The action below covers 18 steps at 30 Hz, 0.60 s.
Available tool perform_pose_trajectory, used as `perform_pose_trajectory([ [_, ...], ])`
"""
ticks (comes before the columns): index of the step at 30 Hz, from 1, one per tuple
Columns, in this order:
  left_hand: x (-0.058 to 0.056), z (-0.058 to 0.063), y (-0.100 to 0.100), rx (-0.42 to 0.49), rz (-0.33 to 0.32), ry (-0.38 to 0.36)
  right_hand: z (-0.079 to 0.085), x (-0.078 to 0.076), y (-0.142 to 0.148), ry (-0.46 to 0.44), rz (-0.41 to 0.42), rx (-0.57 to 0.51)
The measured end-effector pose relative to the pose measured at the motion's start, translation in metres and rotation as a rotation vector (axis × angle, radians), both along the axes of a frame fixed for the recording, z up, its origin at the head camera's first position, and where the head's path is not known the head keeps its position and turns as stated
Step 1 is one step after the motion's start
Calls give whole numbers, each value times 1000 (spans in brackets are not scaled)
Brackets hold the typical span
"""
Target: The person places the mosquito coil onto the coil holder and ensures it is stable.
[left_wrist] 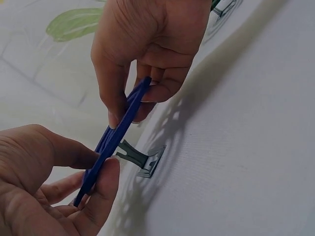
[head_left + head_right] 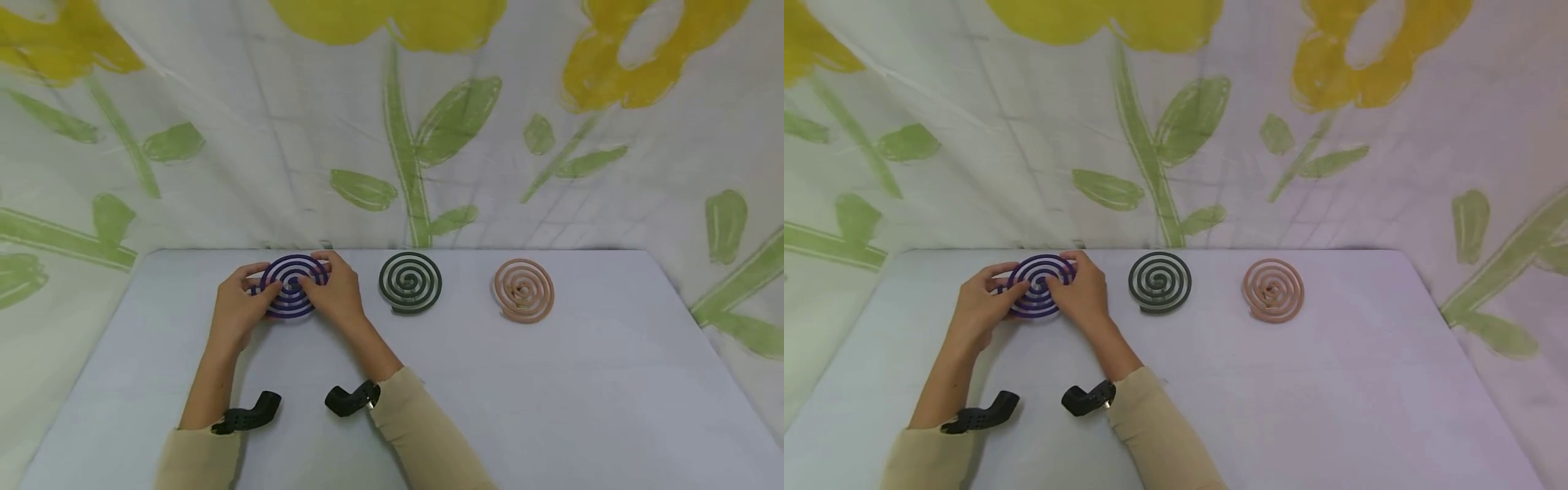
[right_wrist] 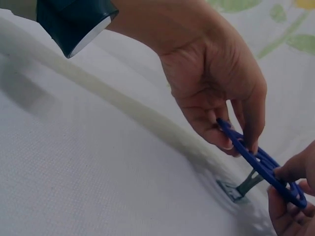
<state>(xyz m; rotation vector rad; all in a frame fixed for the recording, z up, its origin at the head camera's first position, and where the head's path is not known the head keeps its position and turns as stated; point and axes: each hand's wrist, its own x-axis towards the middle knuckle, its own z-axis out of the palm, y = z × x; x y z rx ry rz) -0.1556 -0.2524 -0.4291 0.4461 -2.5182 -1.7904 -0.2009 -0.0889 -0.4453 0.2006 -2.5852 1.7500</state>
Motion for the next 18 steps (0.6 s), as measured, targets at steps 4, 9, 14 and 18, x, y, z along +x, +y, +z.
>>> perform_pose_trajectory([
  [4,2,1,-1,-5,-1,6,1,1,-2,1,-4,11],
  [9,1,1,1,-16,14,13,0,0,-1,9,-4,6],
  [14,1,1,3,4,21,35,0,0,-2,8,-17,-1],
  [18,0,0,3,-7,28,35,0,0,-3,5,-21,1],
])
